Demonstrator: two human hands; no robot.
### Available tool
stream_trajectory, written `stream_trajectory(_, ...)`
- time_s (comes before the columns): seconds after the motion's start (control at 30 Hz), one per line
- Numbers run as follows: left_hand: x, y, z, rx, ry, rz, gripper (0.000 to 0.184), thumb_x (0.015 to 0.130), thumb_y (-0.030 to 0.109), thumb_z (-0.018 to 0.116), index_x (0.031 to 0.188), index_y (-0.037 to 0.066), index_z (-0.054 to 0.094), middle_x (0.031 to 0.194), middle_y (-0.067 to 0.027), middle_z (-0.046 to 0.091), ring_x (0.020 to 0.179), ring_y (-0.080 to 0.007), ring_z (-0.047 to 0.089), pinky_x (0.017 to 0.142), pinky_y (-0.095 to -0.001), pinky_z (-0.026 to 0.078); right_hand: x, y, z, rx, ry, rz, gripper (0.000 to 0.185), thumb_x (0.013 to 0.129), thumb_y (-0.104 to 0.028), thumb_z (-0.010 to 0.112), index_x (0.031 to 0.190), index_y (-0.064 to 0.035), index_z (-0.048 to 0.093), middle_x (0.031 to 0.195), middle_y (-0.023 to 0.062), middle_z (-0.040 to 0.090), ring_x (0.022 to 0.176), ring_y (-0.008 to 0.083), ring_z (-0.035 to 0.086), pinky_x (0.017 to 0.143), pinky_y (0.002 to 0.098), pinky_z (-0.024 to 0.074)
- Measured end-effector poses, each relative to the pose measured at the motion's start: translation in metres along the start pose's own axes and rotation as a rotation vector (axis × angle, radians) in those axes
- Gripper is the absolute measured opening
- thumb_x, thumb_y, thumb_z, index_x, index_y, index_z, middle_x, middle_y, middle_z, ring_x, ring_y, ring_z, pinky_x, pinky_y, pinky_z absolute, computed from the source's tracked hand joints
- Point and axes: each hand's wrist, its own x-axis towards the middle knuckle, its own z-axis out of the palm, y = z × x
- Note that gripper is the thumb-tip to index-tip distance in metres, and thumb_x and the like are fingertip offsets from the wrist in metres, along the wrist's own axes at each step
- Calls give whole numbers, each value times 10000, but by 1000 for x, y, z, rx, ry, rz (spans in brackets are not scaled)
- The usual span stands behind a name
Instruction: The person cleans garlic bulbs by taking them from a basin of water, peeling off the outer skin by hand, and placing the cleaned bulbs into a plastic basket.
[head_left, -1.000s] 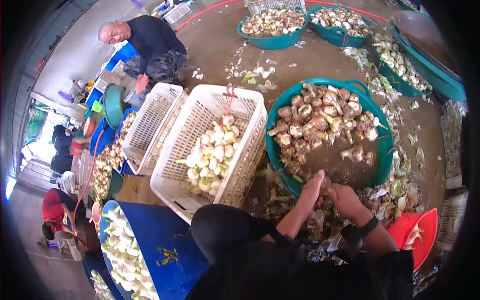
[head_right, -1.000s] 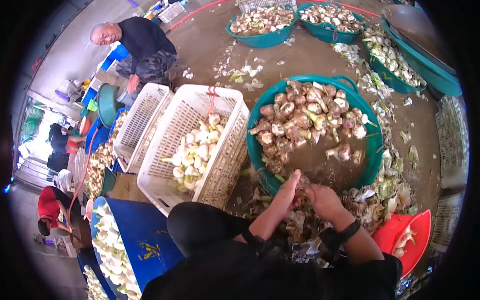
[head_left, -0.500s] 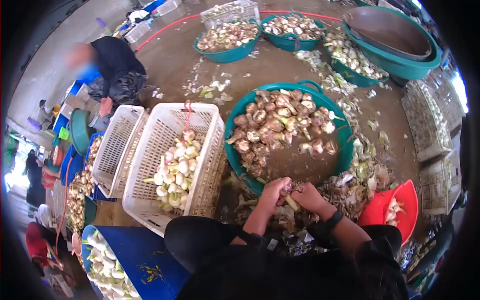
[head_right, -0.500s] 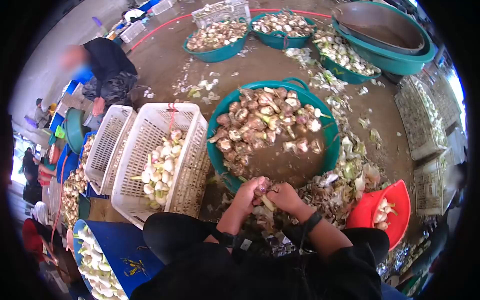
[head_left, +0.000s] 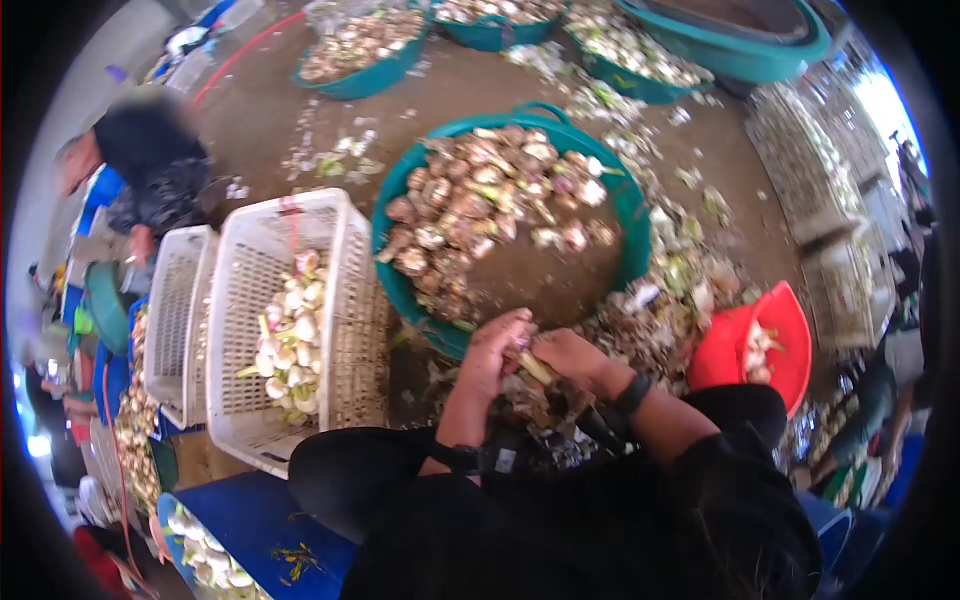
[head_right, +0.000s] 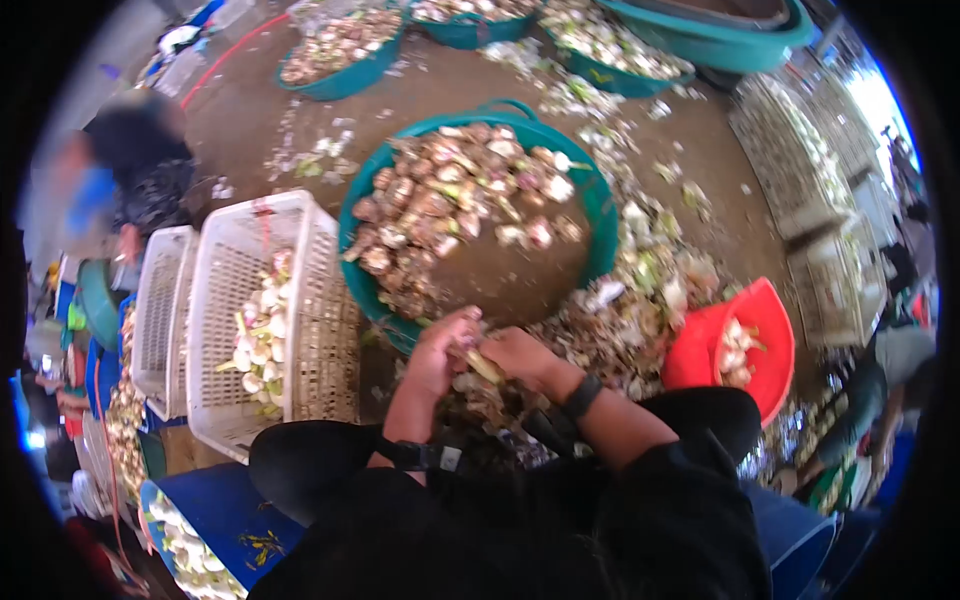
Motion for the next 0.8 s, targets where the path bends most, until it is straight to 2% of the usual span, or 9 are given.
stream_trajectory(0.07, -2, 4, 4, -120, -20, 74, 363, 806, 155, 570, 1149, 40, 536, 880, -36, 612, 703, -105, 570, 565, -220, 466, -21, -18, -6, 263, -160, -112, 291, 825, -259, 480, 763, -23, 639, 590, 31, 586, 496, 115, 496, 452, 279, 406)
stream_trajectory(0.13, -2, 13, -8, 90, -200, 68, 474, 819, 233, 578, 1232, 30, 463, 949, -53, 597, 728, -114, 560, 612, -250, 466, -37, -32, 3, 847, -82, 90, 269, 846, -259, 484, 772, -44, 629, 626, 30, 597, 548, 90, 514, 469, 250, 421)
stream_trajectory(0.2, -13, 28, 11, 21, -108, -26, 542, 817, 248, 599, 1271, 20, 411, 957, -56, 588, 723, -102, 543, 626, -246, 455, -27, -12, -2, 542, -77, -22, 261, 829, -254, 529, 743, -25, 619, 644, 72, 605, 603, 125, 549, 510, 292, 454)
stream_trajectory(0.27, -6, 19, 3, 270, -96, -93, 578, 799, 226, 621, 1287, 24, 387, 978, -67, 585, 762, -120, 548, 673, -252, 455, -22, -6, 2, -349, 316, -427, 221, 797, -217, 572, 751, -6, 617, 639, 132, 588, 611, 166, 560, 535, 343, 460)
stream_trajectory(0.33, -5, 8, -1, 520, -83, -151, 618, 782, 205, 644, 1303, 27, 362, 998, -78, 581, 800, -138, 554, 720, -258, 454, -15, 1, 1, -459, 503, -723, 188, 757, -187, 608, 808, -7, 630, 629, 182, 557, 569, 215, 555, 541, 389, 439)
stream_trajectory(0.43, -24, 3, 27, 944, -176, 378, 692, 678, 81, 683, 1300, 72, 380, 1188, -155, 492, 1085, -247, 482, 913, -332, 378, 4, 26, 0, 532, 269, -12, 223, 792, -176, 610, 823, 44, 635, 694, 111, 625, 530, 157, 531, 497, 313, 417)
stream_trajectory(0.57, -25, 5, 22, 1597, -202, 814, 527, 641, -27, 622, 1153, 77, 547, 1311, -167, 395, 1228, -350, 345, 1002, -383, 298, -42, -25, -30, 432, 191, 207, 270, 831, -172, 587, 858, 96, 609, 739, 100, 618, 570, 145, 557, 501, 292, 440)
stream_trajectory(0.73, -5, -15, 6, 673, 32, 704, 188, 801, -15, 542, 983, 10, 582, 1186, -166, 525, 1069, -266, 535, 885, -301, 429, -39, -14, -3, 966, 176, -114, 199, 892, -156, 500, 977, -2, 593, 880, 69, 604, 747, 129, 565, 658, 269, 465)
stream_trajectory(0.8, 1, -11, -4, -258, 115, 159, 257, 884, 218, 508, 1067, 39, 536, 1091, -110, 582, 936, -185, 586, 738, -293, 506, -60, -13, 2, 516, 191, -602, 179, 887, -93, 484, 1021, -15, 574, 968, 59, 588, 887, 148, 544, 797, 296, 439)
